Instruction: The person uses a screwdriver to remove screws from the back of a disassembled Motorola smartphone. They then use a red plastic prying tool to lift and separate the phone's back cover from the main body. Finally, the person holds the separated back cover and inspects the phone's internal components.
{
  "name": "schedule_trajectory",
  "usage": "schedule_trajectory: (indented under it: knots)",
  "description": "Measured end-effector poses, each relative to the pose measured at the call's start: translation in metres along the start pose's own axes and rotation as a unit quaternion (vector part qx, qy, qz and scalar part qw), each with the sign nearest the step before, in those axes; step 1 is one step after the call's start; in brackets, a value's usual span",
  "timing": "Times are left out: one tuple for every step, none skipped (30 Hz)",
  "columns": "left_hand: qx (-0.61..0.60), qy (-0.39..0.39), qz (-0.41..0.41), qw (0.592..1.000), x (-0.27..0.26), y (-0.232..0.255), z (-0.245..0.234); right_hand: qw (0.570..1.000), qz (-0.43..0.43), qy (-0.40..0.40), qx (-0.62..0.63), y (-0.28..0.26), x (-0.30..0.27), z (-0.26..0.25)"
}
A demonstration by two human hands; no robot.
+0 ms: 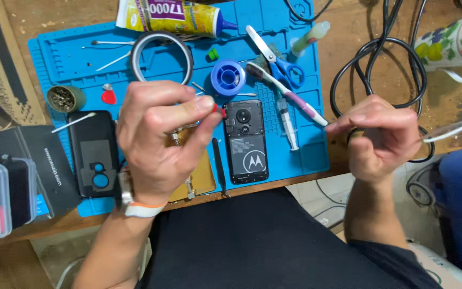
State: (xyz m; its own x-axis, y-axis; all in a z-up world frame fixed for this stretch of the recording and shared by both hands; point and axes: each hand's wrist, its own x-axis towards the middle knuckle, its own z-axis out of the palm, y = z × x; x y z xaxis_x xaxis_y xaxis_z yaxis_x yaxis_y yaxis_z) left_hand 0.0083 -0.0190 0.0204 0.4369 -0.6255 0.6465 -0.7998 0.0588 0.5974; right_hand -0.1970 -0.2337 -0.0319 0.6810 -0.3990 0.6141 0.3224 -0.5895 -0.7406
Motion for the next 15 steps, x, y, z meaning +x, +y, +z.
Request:
schedule_trajectory:
  knots:
    - [-0.001,-0.002,0.000,1.000,0.001,0.001,-0.001,1.000,0.002,0.001,0.000,0.005,-0.005,0.001]
    - [-0.016,-0.016,-0.012,1.000,0.002,0.002,-0.002,0.998,0.028,0.052,-0.022,0.011,-0.011,0.002]
    - [-0.030,-0.030,-0.025,0.999,0.004,0.003,-0.003,0.993,0.054,0.101,-0.043,0.016,-0.016,0.004]
    - [-0.030,-0.032,-0.027,0.999,0.005,0.001,0.001,0.992,0.056,0.101,-0.042,0.019,-0.014,0.003]
    - [-0.035,-0.031,-0.009,0.999,0.004,0.000,0.004,0.992,0.037,0.113,-0.037,0.021,-0.013,0.003]
    - [-0.039,-0.030,0.008,0.999,0.004,-0.002,0.007,0.991,0.018,0.126,-0.031,0.023,-0.012,0.003]
    - [-0.036,-0.030,0.007,0.999,0.000,-0.002,0.009,0.992,0.019,0.125,-0.028,0.023,-0.014,0.002]
    - [-0.044,-0.013,-0.005,0.999,-0.003,-0.003,0.011,0.993,0.015,0.108,-0.038,0.024,-0.015,0.001]
    - [-0.052,0.003,-0.017,0.999,-0.007,-0.003,0.014,0.995,0.013,0.091,-0.049,0.023,-0.017,0.000]
    - [-0.050,0.001,-0.019,0.999,-0.006,-0.001,0.014,0.995,0.015,0.091,-0.047,0.025,-0.018,-0.001]
    - [-0.088,0.010,-0.036,0.995,-0.005,-0.001,0.016,0.994,0.013,0.094,-0.054,0.026,-0.019,-0.002]
    - [-0.126,0.020,-0.054,0.990,-0.004,0.000,0.017,0.993,0.011,0.097,-0.061,0.028,-0.020,-0.004]
    - [-0.129,0.016,-0.054,0.990,-0.005,-0.001,0.014,0.993,0.014,0.099,-0.063,0.025,-0.018,-0.003]
    - [-0.168,-0.014,-0.080,0.982,-0.006,-0.002,0.011,0.993,0.013,0.093,-0.068,0.022,-0.017,-0.002]
    - [-0.207,-0.044,-0.105,0.972,-0.007,-0.004,0.007,0.993,0.011,0.087,-0.073,0.020,-0.014,-0.001]
